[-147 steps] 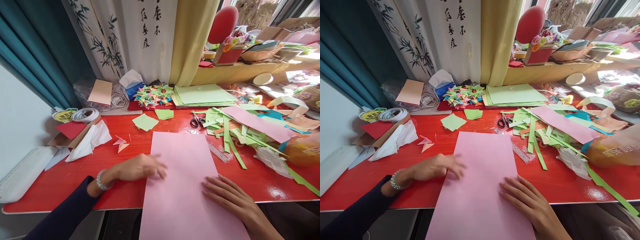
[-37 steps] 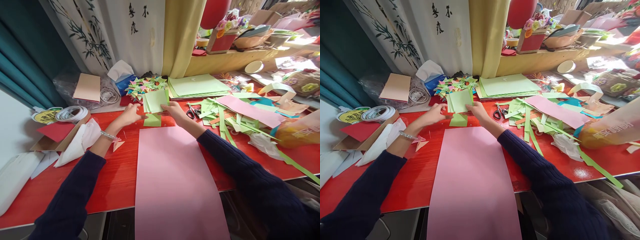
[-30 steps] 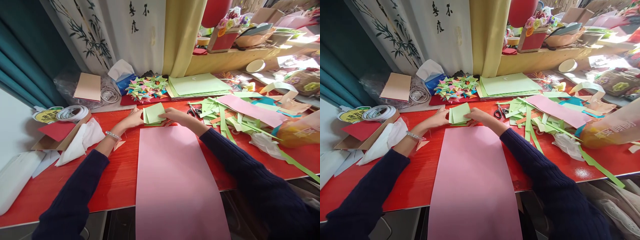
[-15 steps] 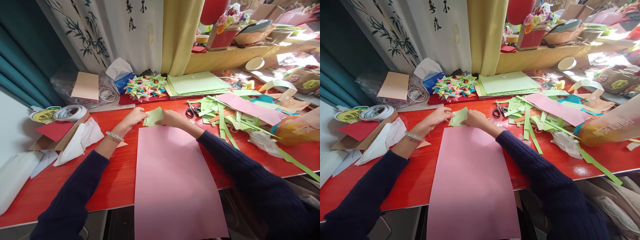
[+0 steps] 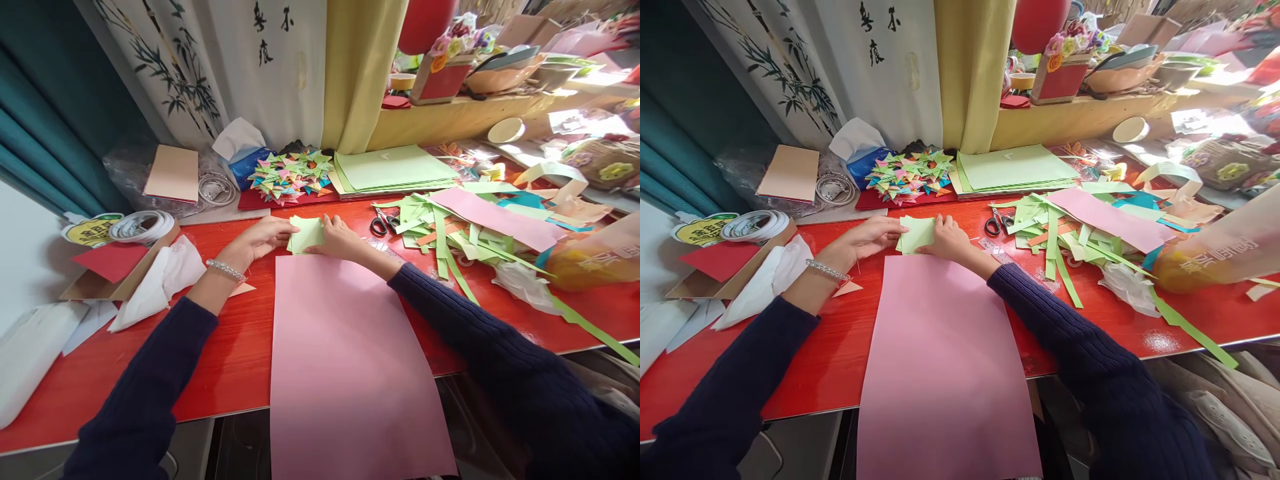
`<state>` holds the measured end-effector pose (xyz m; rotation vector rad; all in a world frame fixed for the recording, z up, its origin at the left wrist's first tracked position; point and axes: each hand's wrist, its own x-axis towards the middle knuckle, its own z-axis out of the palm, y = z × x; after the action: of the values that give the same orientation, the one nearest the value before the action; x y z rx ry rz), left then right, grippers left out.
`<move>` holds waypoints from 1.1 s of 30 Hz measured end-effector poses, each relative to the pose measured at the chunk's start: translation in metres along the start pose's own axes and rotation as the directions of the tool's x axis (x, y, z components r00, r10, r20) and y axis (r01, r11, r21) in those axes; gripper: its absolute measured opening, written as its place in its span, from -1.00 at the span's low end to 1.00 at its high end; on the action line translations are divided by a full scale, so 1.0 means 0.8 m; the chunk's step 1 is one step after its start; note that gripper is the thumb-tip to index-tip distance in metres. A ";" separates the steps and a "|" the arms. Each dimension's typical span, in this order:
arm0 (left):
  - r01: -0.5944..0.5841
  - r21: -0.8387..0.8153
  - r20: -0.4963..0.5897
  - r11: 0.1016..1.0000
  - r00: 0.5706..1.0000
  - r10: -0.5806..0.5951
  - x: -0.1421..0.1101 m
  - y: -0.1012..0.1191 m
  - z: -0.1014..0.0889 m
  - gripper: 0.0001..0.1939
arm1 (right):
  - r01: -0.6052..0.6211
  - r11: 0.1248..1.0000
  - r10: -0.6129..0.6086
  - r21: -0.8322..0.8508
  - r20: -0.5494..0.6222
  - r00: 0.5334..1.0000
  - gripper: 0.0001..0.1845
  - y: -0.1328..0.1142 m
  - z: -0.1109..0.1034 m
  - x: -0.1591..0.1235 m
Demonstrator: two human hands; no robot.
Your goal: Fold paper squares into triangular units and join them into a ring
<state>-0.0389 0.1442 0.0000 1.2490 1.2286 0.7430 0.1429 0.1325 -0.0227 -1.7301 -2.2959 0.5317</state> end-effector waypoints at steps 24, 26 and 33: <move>-0.381 0.042 -0.154 0.924 0.911 0.382 0.013 -0.022 0.035 -0.34 | 0.299 0.505 -0.160 0.810 -0.253 0.954 0.09 0.014 0.016 0.016; -0.359 0.065 -0.190 0.931 0.912 0.364 0.015 -0.021 0.033 -0.37 | 0.264 0.489 -0.112 0.831 -0.240 0.964 0.04 0.015 0.011 0.016; -0.409 0.079 -0.174 0.909 0.892 0.416 0.012 -0.017 0.034 -0.44 | 0.249 0.463 -0.100 0.851 -0.229 0.968 -0.27 0.009 0.007 0.018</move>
<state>-0.0136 0.1422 -0.0188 1.5250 1.1413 1.1741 0.1433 0.1469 -0.0317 -0.9308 -1.5350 1.2175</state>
